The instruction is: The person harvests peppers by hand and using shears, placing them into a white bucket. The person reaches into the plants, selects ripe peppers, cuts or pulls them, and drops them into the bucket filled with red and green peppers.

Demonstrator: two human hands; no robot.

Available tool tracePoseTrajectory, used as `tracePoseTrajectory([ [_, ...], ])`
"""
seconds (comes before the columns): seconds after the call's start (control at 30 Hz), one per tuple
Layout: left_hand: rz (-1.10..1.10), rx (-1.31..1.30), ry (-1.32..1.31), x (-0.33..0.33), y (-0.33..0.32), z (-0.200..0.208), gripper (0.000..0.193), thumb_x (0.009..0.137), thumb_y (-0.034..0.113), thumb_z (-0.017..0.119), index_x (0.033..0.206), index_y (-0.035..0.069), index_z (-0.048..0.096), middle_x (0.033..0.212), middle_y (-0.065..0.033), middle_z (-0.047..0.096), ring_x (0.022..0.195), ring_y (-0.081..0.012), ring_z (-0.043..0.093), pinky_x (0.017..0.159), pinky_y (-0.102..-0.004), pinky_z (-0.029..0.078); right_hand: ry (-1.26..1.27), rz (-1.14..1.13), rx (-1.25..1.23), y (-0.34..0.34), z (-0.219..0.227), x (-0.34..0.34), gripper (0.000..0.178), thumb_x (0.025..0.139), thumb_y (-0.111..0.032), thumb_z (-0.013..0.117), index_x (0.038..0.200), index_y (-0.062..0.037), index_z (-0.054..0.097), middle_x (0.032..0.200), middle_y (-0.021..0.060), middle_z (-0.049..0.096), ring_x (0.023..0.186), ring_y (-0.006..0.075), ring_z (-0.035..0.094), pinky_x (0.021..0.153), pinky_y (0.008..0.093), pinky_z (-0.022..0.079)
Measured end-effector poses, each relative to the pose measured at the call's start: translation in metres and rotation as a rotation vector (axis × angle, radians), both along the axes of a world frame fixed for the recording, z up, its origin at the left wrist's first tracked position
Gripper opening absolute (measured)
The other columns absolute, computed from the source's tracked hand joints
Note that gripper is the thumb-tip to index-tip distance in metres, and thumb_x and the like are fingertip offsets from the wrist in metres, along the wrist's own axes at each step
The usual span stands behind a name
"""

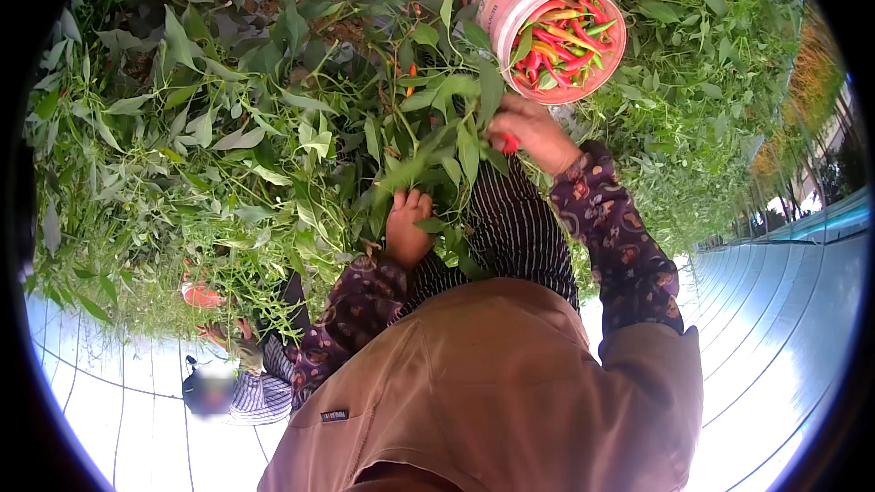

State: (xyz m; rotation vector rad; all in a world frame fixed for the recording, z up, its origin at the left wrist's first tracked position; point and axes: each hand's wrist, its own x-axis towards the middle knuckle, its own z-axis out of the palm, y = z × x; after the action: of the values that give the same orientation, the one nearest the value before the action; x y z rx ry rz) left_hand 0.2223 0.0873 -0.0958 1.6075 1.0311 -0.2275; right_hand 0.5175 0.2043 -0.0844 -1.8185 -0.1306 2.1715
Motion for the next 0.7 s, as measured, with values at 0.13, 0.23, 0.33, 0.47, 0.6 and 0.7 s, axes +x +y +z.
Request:
tracePoseTrajectory([
  [0.13,-0.017,-0.007,-0.001,0.002,0.006,0.001,0.039,0.066,0.009,0.069,0.103,0.001,0.058,0.102,-0.0156,0.058,0.113,-0.0463,0.049,0.092,-0.0465,0.048,-0.411,-0.065,-0.028,-0.008,-0.045,0.047,0.023,0.089,-0.006,0.06,0.112,-0.003,0.067,0.088,0.0022,0.067,0.065,0.0063,0.053,0.056,0.0213,0.041],
  [0.23,-0.008,-0.026,-0.01,0.001,0.009,0.001,0.041,0.066,0.009,0.069,0.104,0.0,0.058,0.103,-0.0161,0.059,0.114,-0.0474,0.049,0.092,-0.0469,0.048,-0.463,0.197,0.238,-0.016,-0.054,0.039,0.021,0.091,-0.005,0.06,0.111,-0.003,0.068,0.09,0.0061,0.069,0.077,0.0124,0.06,0.067,0.0265,0.048],
  [0.33,0.016,-0.031,-0.032,0.0,0.011,-0.001,0.041,0.066,0.009,0.07,0.104,0.0,0.058,0.104,-0.0164,0.059,0.113,-0.0484,0.049,0.092,-0.0474,0.048,-0.451,0.384,0.264,-0.015,-0.049,0.001,0.019,0.092,-0.009,0.065,0.108,0.0006,0.068,0.1,0.0141,0.07,0.093,0.0197,0.065,0.082,0.0321,0.05],
  [0.47,0.027,-0.047,-0.035,0.002,0.014,0.002,0.041,0.066,0.01,0.07,0.104,0.0,0.058,0.104,-0.0163,0.059,0.113,-0.0488,0.049,0.092,-0.0482,0.047,-0.614,0.315,0.448,-0.012,-0.041,-0.029,0.035,0.095,-0.032,0.067,0.097,0.0028,0.07,0.08,0.0105,0.069,0.073,0.0183,0.062,0.07,0.0313,0.05],
  [0.6,0.032,-0.059,-0.008,0.003,0.015,0.003,0.029,0.069,0.008,0.065,0.097,0.003,0.06,0.105,-0.0158,0.06,0.114,-0.0469,0.05,0.09,-0.0471,0.048,-0.577,0.089,0.193,-0.014,-0.046,0.001,0.037,0.096,-0.031,0.064,0.078,0.0008,0.069,0.064,0.0057,0.062,0.059,0.0134,0.056,0.059,0.0284,0.045],
  [0.7,0.047,-0.037,-0.008,0.003,0.013,0.002,0.028,0.07,0.009,0.065,0.097,0.002,0.06,0.103,-0.0162,0.06,0.112,-0.0463,0.051,0.09,-0.0477,0.048,-0.689,0.074,-0.014,-0.019,-0.053,0.04,0.035,0.097,-0.026,0.061,0.073,-0.0018,0.066,0.06,0.002,0.058,0.053,0.0112,0.051,0.051,0.0278,0.04],
])
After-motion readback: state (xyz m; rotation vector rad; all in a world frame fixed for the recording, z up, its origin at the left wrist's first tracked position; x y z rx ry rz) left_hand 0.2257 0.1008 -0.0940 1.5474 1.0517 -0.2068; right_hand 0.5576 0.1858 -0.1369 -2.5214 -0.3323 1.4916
